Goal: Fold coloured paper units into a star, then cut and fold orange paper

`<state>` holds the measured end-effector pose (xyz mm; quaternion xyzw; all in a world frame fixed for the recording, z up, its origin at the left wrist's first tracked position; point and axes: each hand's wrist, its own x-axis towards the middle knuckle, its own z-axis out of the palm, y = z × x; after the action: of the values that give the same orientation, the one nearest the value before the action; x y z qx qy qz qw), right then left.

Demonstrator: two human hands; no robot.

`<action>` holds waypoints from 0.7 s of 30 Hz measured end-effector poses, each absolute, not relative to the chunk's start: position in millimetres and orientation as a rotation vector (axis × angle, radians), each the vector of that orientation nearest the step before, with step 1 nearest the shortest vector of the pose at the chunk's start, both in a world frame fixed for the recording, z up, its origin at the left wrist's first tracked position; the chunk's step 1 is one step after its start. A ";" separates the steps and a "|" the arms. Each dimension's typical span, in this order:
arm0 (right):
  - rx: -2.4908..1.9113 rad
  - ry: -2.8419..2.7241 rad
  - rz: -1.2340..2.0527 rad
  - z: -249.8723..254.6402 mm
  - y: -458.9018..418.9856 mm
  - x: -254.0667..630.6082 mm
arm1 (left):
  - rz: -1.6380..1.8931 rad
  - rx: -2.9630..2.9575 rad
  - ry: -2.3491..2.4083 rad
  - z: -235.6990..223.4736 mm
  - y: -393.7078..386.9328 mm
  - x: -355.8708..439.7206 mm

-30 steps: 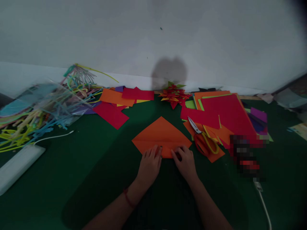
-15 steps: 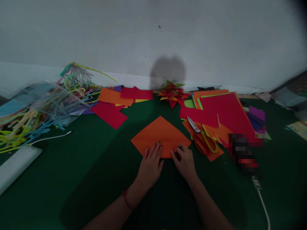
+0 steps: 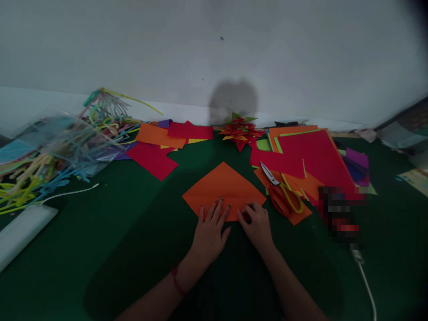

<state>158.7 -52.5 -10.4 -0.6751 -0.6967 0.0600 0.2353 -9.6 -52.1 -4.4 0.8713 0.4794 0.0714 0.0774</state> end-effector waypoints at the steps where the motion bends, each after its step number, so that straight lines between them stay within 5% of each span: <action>1: -1.851 -1.916 0.159 -10.6 -52.6 158.7 | 0.218 2.609 1.439 -4.3 -52.2 -9.6; 21: -1.904 -1.946 -0.027 -7.4 -64.9 140.3 | 0.239 2.608 1.437 -2.9 -54.3 -10.0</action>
<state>140.3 -64.9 -7.4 -0.6840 -0.6992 -0.0097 0.2078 -10.0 -54.3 -2.9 0.8705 0.4796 0.0796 0.0769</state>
